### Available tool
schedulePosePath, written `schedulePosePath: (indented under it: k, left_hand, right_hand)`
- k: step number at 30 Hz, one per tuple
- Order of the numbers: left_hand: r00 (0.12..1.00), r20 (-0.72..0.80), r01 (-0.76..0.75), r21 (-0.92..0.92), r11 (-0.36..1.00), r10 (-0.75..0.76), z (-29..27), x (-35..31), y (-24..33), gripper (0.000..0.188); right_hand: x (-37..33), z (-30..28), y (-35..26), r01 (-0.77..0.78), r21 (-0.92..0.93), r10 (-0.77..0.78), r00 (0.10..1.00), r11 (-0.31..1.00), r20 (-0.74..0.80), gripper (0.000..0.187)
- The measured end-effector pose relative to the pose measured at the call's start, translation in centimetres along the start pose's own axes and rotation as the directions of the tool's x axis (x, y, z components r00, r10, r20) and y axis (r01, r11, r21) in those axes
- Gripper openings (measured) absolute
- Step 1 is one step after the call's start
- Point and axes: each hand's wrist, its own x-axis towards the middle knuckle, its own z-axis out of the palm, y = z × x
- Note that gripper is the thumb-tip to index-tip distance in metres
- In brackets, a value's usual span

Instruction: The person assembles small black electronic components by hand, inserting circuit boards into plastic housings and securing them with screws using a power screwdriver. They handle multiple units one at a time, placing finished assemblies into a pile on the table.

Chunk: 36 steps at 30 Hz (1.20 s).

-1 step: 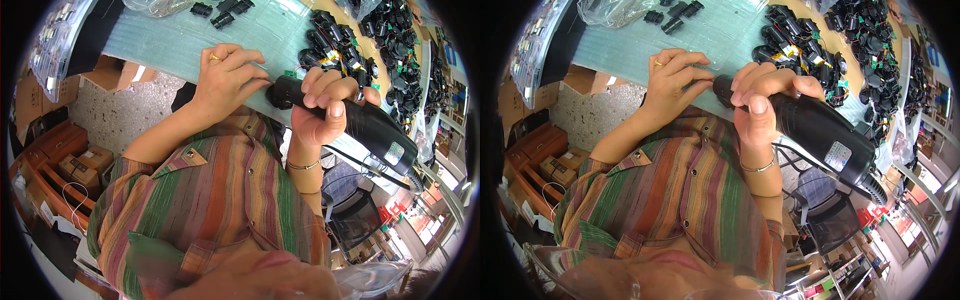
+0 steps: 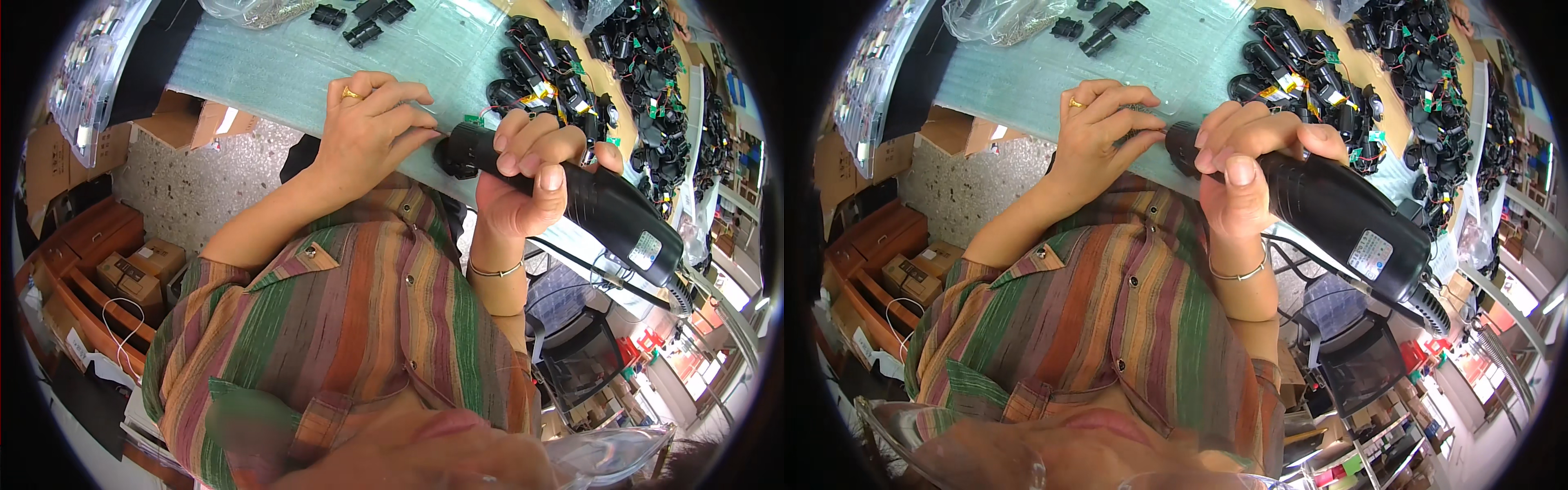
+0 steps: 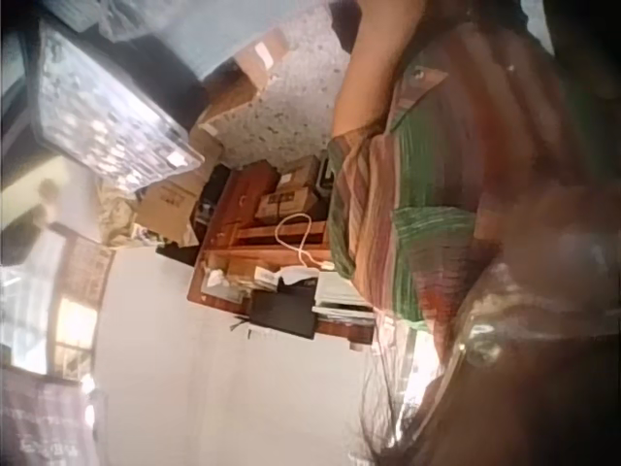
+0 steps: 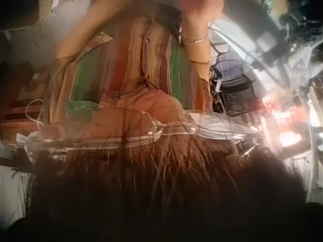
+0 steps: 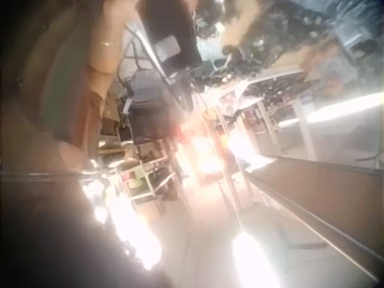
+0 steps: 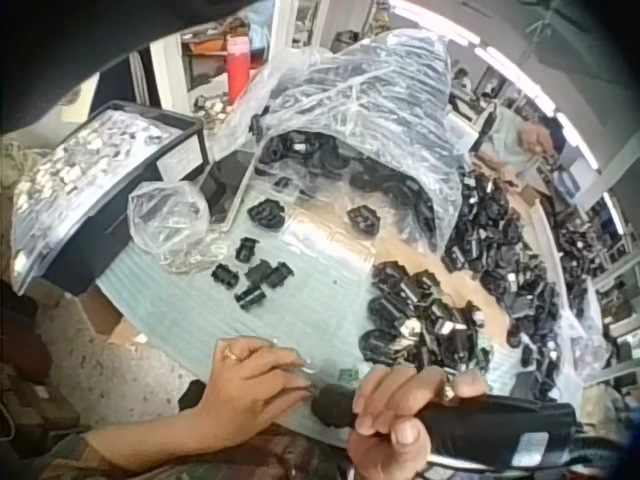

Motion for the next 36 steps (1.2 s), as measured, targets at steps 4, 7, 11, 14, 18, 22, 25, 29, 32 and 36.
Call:
schedulePosePath:
  k: [4, 7, 11, 14, 18, 22, 25, 29, 32, 36]
  left_hand:
    - [0.998, -0.055, -0.005, 0.000, 1.000, 0.005, 0.5, 0.0, -0.2, 0.012]
    - [0.998, -0.055, -0.007, -0.011, 1.000, 0.007, 0.6, 0.1, -0.2, 0.012]
    - [0.999, -0.048, -0.012, -0.032, 0.999, 0.011, 0.8, 0.1, -0.2, 0.013]
    - [0.999, -0.041, -0.009, -0.060, 0.998, 0.007, 0.9, 0.1, -0.1, 0.013]
    - [1.000, -0.022, -0.003, -0.089, 0.996, 0.001, 1.1, 0.2, -0.1, 0.012]
    - [1.000, -0.009, -0.027, -0.092, 0.995, 0.027, 1.2, 0.3, 0.4, 0.018]
    - [0.998, -0.008, -0.060, -0.046, 0.997, 0.059, 1.5, 0.3, 1.1, 0.029]
    - [0.990, 0.015, -0.143, 0.013, 0.990, 0.143, 1.7, -0.5, 1.9, 0.035]
    - [0.975, 0.065, -0.217, 0.063, 0.974, 0.213, 2.3, -1.3, 1.9, 0.034]
    - [0.965, 0.086, -0.255, 0.101, 0.962, 0.247, 2.4, -1.4, 2.0, 0.034]
  right_hand:
    - [0.2, -0.5, 0.0, 0.013, 0.002, -0.013, 1.000, 1.000, 0.022, 0.052]
    - [0.2, -0.6, 0.3, 0.020, -0.013, -0.020, 1.000, 1.000, 0.014, 0.053]
    - [0.1, -0.7, 0.2, 0.016, -0.001, -0.016, 1.000, 1.000, 0.003, 0.053]
    - [0.2, -0.7, 0.0, 0.008, 0.013, -0.008, 1.000, 1.000, 0.009, 0.054]
    - [0.3, -0.9, -0.2, -0.028, 0.024, 0.027, 0.999, 0.999, 0.035, 0.055]
    - [0.6, -1.5, -0.7, -0.081, 0.018, 0.080, 0.994, 0.997, 0.075, 0.055]
    - [0.9, -1.9, -1.3, -0.057, -0.018, 0.058, 0.993, 0.998, 0.102, 0.055]
    - [1.4, -3.1, -2.1, -0.077, -0.084, 0.081, 0.995, 0.994, 0.051, 0.053]
    - [1.4, -3.6, -2.2, -0.108, -0.127, 0.112, 0.993, 0.986, 0.028, 0.051]
    - [1.2, -3.6, -1.6, -0.114, -0.145, 0.122, 0.991, 0.983, 0.048, 0.051]
